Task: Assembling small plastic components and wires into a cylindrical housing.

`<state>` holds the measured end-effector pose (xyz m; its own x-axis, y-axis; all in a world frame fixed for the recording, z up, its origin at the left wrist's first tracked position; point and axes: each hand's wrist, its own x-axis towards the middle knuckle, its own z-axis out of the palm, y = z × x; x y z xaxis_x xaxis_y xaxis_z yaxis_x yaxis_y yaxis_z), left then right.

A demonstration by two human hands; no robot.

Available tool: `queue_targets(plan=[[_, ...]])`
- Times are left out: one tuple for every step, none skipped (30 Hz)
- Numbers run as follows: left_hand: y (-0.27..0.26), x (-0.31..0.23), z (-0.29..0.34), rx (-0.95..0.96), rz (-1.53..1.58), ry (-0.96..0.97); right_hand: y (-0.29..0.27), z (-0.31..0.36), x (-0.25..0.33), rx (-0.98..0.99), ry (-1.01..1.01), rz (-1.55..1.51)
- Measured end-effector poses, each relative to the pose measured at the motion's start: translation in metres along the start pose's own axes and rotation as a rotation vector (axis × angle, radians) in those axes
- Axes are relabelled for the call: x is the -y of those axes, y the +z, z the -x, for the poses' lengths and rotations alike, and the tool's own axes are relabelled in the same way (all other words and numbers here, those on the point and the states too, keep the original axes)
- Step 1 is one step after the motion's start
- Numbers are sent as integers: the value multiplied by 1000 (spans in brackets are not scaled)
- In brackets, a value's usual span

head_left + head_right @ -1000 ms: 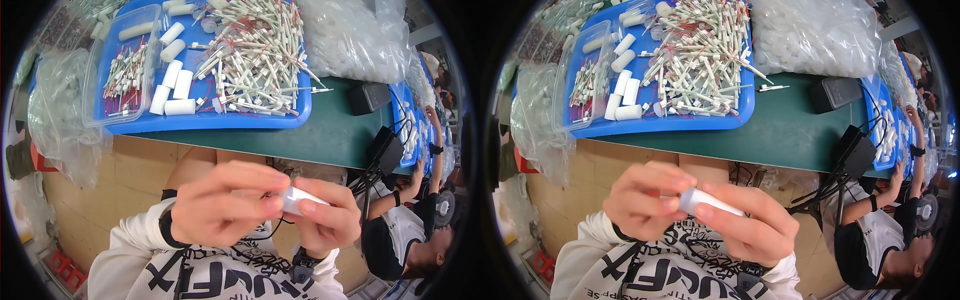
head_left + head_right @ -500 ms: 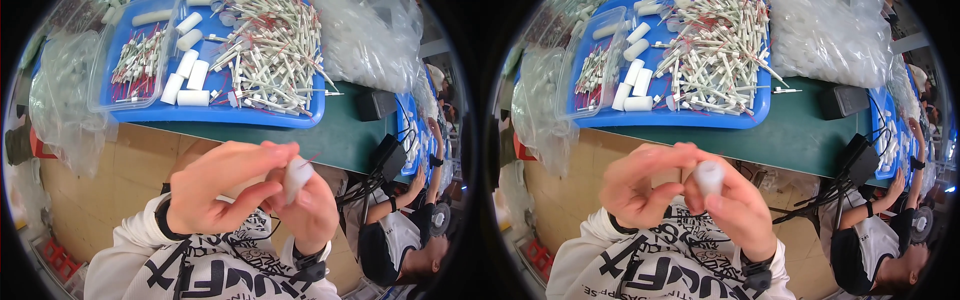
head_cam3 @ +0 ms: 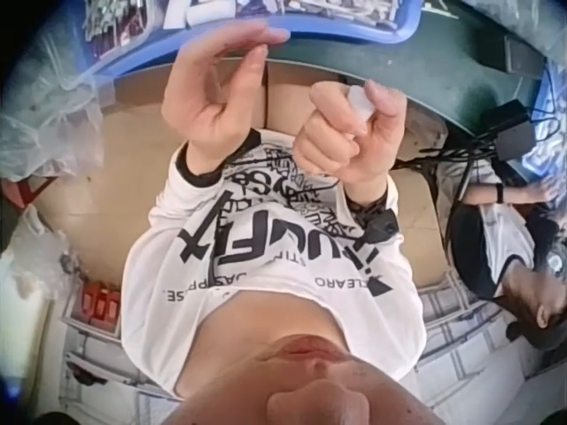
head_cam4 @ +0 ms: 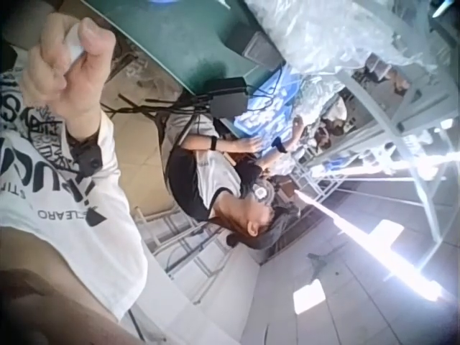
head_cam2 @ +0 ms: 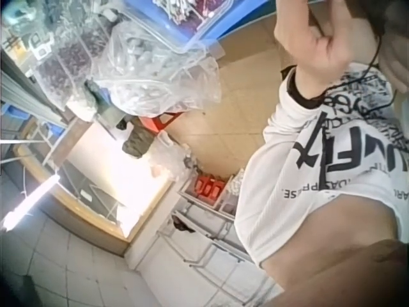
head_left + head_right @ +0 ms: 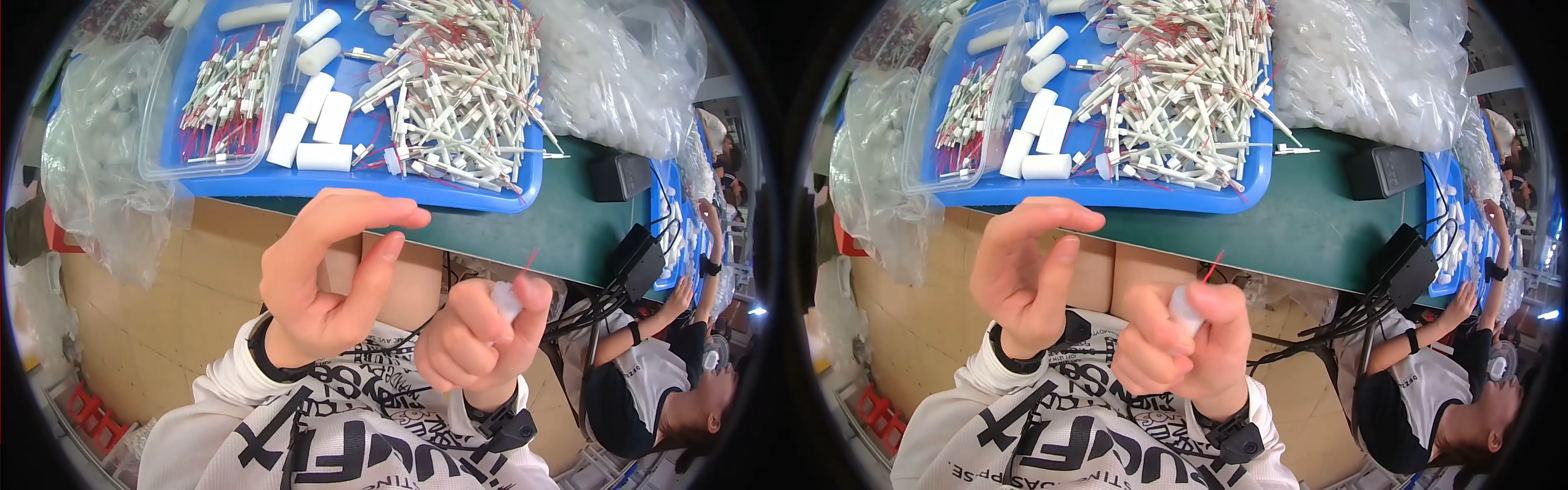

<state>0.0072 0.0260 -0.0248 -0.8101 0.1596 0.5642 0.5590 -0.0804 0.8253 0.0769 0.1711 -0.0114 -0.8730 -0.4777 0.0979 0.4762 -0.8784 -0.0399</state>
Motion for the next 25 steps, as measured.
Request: queue_targets(plan=[[0, 0, 1, -3, 10, -40, 0, -1, -1, 15, 27, 17], [0, 1, 1, -5, 11, -41, 0, -1, -1, 30, 53, 34], [-1, 3, 2, 19, -7, -31, -1, -3, -1, 29, 55, 34], [-1, 4, 3, 44, -24, -23, -3, -4, -1, 68, 26, 46], [-1, 3, 3, 42, -22, -25, -3, -5, 0, 107, -3, 59], [0, 3, 3, 29, -16, -38, -3, -6, 0, 104, -2, 59], [0, 2, 3, 15, -11, -50, -3, -6, 0, 77, -22, 60], [-1, 2, 3, 13, -12, -51, -3, -7, 1, 51, -42, 62], [-2, 2, 2, 14, -17, -64, -1, -8, 1, 50, -41, 62], [-3, 2, 2, 15, -22, -76, 4, -11, 3, -7, -62, 113], [-4, 3, 2, 13, -23, -77, 7, -12, 3, -65, -83, 164], [-5, 3, 3, 16, -29, -76, 6, -12, 3, -65, -81, 164], [-5, 4, 3, 20, -33, -76, 6, -12, 3, -141, -126, 208], [-4, 4, 3, 20, -31, -77, 7, -11, 3, -216, -171, 252], [-4, 4, 3, 27, -32, -84, 8, -12, 3, -218, -171, 252], [-4, 4, 3, 33, -34, -91, 9, -14, 1, -229, -173, 238], [-5, 3, 3, 34, -33, -92, 10, -15, 1, -239, -175, 223], [-5, 4, 3, 38, -48, -84, 8, -14, 1, -240, -175, 222], [-5, 4, 3, 42, -63, -76, 6, -13, 1, -155, -166, 230], [-5, 3, 3, 43, -63, -77, 3, -12, 2, -69, -158, 238], [-4, 3, 4, 43, -62, -88, 2, -11, 3, -70, -158, 237], [-3, 3, 4, 44, -59, -97, 1, -10, 5, -70, -125, 170], [-3, 2, 3, 44, -58, -96, -1, -9, 7, -70, -92, 102], [-3, 1, 3, 65, -67, -83, -3, -10, 9, -45, -97, 84], [-4, 1, 3, 87, -76, -70, -7, -11, 10, -20, -103, 64]])
